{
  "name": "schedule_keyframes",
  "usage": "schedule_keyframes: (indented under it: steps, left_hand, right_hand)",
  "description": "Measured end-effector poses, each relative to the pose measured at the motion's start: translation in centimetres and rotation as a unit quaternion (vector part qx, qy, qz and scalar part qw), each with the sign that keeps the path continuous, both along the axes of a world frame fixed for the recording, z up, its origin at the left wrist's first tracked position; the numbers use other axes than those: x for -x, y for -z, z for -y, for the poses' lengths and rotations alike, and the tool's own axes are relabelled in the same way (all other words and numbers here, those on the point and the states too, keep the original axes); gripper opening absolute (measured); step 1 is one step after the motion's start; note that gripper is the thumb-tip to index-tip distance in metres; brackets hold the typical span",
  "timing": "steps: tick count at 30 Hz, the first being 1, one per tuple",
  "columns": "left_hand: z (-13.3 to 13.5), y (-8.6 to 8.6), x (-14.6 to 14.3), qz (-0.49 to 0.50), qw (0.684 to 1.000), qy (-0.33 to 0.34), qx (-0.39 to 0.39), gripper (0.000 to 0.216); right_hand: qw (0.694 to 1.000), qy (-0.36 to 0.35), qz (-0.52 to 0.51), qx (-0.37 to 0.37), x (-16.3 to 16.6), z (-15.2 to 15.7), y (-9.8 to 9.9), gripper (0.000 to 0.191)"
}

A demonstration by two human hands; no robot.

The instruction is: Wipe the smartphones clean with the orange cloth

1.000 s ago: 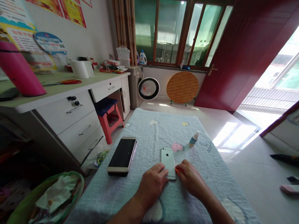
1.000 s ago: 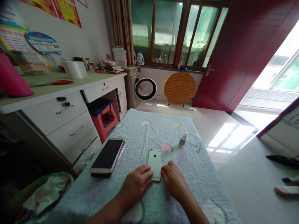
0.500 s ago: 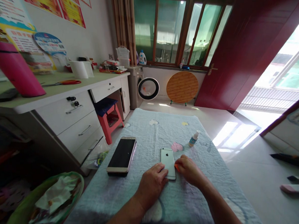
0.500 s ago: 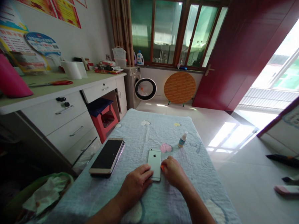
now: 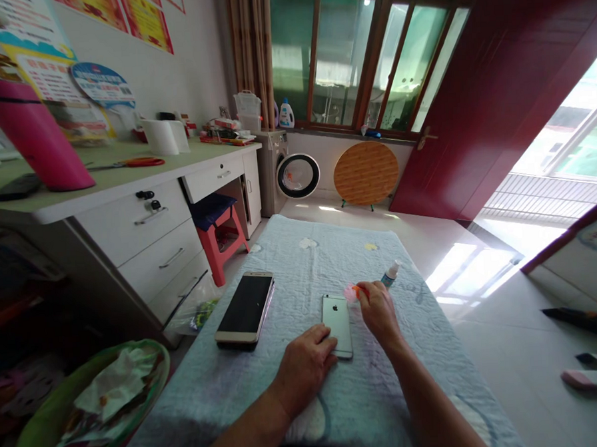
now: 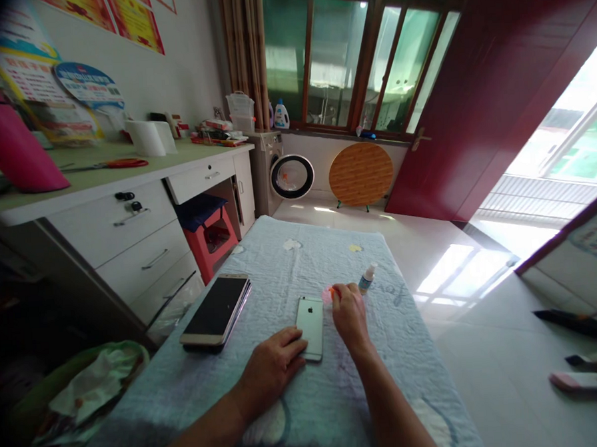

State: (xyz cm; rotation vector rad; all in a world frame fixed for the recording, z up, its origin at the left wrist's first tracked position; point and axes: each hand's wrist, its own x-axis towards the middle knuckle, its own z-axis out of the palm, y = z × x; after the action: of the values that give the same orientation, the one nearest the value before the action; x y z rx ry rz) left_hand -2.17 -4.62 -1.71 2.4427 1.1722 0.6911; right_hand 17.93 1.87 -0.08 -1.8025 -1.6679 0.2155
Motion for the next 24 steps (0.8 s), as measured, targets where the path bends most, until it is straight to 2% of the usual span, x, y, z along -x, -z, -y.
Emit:
schedule_keyframes:
  steps: [2,6,11,24]
  left_hand:
    - [0.0,0.1,0.0,0.000,1.000,0.000,-0.001,0.024]
    - [0.0,0.1,-0.1,0.000,1.000,-0.001,-0.001,0.025]
    - [0.0,0.1,0.0,-0.001,1.000,-0.001,0.002,0.023]
    - [0.0,0.6,-0.1,-0.015,1.000,-0.006,-0.005,0.024]
  right_hand:
    - [1.000,-0.004,0.008,0.015,0.1,0.1,0.3,0.026]
    - [0.994,-0.031,0.045,0.098,0.7,0.4,1.2,0.025]
    - [0.988,-0.057,0.035,0.137,0.9,1.5,1.2,0.024]
    - [0.980,-0.115,-0.003,0.162,1.1,7.9,0.1,0.023]
